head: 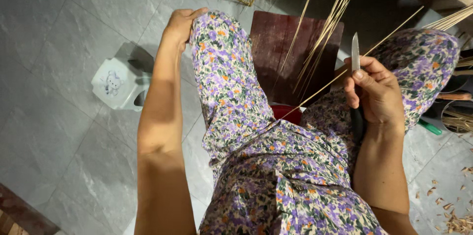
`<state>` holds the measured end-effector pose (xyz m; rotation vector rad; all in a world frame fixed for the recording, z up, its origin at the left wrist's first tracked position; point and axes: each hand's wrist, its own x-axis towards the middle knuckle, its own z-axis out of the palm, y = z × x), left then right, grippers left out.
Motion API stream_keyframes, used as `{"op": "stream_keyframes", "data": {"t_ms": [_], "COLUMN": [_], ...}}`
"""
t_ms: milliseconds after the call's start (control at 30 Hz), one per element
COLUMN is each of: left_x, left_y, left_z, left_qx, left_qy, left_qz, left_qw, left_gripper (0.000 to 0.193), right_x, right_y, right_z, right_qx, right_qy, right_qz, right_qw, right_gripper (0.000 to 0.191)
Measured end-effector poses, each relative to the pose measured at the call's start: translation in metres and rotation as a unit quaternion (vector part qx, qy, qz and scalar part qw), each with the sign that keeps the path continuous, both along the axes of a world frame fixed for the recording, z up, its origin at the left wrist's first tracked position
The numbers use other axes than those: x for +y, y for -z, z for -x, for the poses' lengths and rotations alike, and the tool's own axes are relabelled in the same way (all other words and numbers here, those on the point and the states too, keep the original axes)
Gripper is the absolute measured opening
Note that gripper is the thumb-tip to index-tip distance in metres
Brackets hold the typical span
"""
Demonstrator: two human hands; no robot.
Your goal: The person sits on the floor and uses a knife to sharpen thin wooden sticks one by one. They hold each stick with the left hand and scrape the surface with the knife in the right hand, producing wood shavings. The person occasionally pauses to adjust the stick or inspect the sharpened tip.
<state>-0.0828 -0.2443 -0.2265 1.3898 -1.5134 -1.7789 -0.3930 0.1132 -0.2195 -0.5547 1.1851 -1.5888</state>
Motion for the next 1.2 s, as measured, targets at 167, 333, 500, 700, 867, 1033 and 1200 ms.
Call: {"op": "stream_keyframes", "data": {"t_ms": [167,333,500,700,867,1033,1200], "left_x": [-0.015,0.030,0.098,0.059,0.016,0.016,0.019], "left_y": [-0.011,-0.043,-0.056,-0.026,-0.001,-0.002,-0.004], "left_z": [0.023,0.019,-0.005,-0.012,0.014,0.019,0.018], "left_qx": [0.029,-0.144,-0.100,-0.029,0.003,-0.108,-0.182], "left_qy": [0.054,0.077,0.102,-0.049,-0.058,-0.077,-0.097], "left_qz": [0.077,0.408,0.459,0.407,0.157,0.204,0.281], "left_qw": [0.995,0.898,0.877,0.912,0.986,0.970,0.937], "left_gripper": [0.025,0.024,0.022,0.019,0.042,0.049,0.059], "right_x": [-0.003,-0.003,-0.002,-0.004,-0.005,-0.006,-0.005], "right_y": [0.002,0.002,0.001,0.001,0.001,0.001,0.001], "right_z": [0.001,0.000,0.001,0.004,0.004,0.004,0.002], "right_qx": [0.002,-0.013,-0.007,-0.008,-0.024,-0.026,-0.017], "right_qy": [-0.006,-0.003,0.001,-0.009,-0.001,-0.003,-0.003], "right_qz": [0.006,0.014,0.004,0.014,0.026,0.028,0.027], "right_qw": [1.000,1.000,1.000,1.000,0.999,0.999,0.999], "right_gripper": [0.024,0.024,0.023,0.024,0.024,0.026,0.026]}}
